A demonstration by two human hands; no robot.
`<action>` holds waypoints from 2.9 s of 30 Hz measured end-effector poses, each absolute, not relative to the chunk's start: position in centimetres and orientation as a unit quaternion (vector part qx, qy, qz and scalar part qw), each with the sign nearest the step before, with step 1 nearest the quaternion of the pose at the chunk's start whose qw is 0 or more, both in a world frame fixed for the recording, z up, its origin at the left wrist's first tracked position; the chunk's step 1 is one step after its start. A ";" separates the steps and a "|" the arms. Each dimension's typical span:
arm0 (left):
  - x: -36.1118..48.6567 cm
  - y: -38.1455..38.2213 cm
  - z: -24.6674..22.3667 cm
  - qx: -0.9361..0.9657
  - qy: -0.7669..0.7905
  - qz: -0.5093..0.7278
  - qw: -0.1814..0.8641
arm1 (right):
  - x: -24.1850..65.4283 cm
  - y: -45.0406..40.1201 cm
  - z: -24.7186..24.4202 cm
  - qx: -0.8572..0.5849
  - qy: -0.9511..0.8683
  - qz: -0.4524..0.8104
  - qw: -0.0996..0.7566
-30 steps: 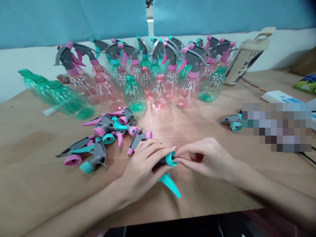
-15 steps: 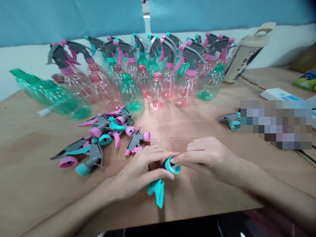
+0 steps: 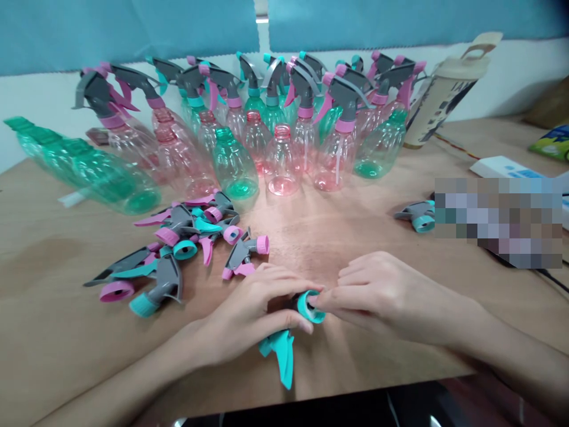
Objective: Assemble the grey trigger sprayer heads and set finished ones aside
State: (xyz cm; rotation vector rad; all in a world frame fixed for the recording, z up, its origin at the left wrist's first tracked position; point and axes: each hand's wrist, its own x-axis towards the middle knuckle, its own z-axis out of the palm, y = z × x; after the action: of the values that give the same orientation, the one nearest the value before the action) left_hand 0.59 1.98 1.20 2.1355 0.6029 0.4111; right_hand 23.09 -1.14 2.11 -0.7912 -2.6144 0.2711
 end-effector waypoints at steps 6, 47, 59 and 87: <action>0.6 1.7 0.8 0.859 0.250 0.190 0.404 | 22.5 -1.4 2.1 -0.267 -0.928 0.108 0.235; 3.9 -2.5 2.0 0.832 0.166 0.473 0.239 | 23.7 -4.6 3.0 -0.354 -0.725 0.513 0.292; 7.0 -1.5 2.1 0.864 0.236 0.391 0.212 | 27.4 -3.4 2.3 -0.414 -0.670 0.537 0.304; 3.6 2.1 1.7 0.873 0.382 0.258 0.162 | 31.8 -2.1 0.3 -0.529 -0.821 -0.011 0.215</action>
State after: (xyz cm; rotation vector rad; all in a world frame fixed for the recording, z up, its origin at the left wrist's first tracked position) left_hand 3.62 2.12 1.71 2.4903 1.0914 0.7352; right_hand 31.81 -2.07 0.32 -1.4676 -2.2771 -0.0292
